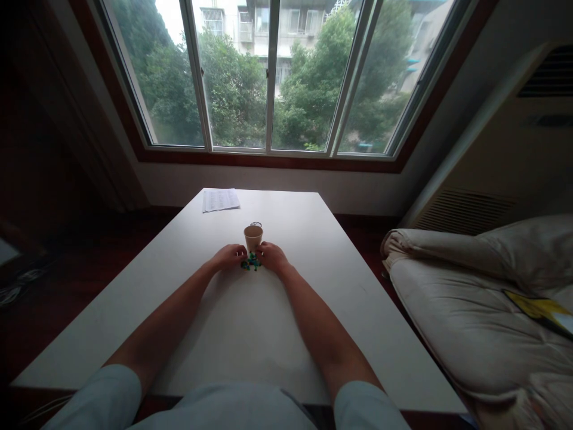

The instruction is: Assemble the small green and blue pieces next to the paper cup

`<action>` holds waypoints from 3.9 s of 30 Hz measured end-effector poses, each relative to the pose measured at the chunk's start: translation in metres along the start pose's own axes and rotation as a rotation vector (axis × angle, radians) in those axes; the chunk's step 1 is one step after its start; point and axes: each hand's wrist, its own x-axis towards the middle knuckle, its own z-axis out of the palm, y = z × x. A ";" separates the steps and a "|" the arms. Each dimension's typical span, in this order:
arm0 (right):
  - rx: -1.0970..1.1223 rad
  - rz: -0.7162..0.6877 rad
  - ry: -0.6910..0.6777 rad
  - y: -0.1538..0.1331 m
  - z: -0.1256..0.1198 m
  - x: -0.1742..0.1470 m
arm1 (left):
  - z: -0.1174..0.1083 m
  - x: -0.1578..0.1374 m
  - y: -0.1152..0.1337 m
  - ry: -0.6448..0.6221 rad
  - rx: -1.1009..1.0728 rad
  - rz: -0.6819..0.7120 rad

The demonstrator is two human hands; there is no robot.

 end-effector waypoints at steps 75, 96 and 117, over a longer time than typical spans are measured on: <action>0.036 0.260 0.073 0.020 0.003 -0.003 | 0.015 -0.004 0.003 0.100 0.036 0.032; 0.058 0.285 0.074 0.023 0.005 -0.002 | 0.015 -0.006 0.007 0.118 0.025 0.027; 0.083 0.290 0.090 0.025 0.008 0.000 | 0.015 -0.005 0.010 0.111 0.127 0.029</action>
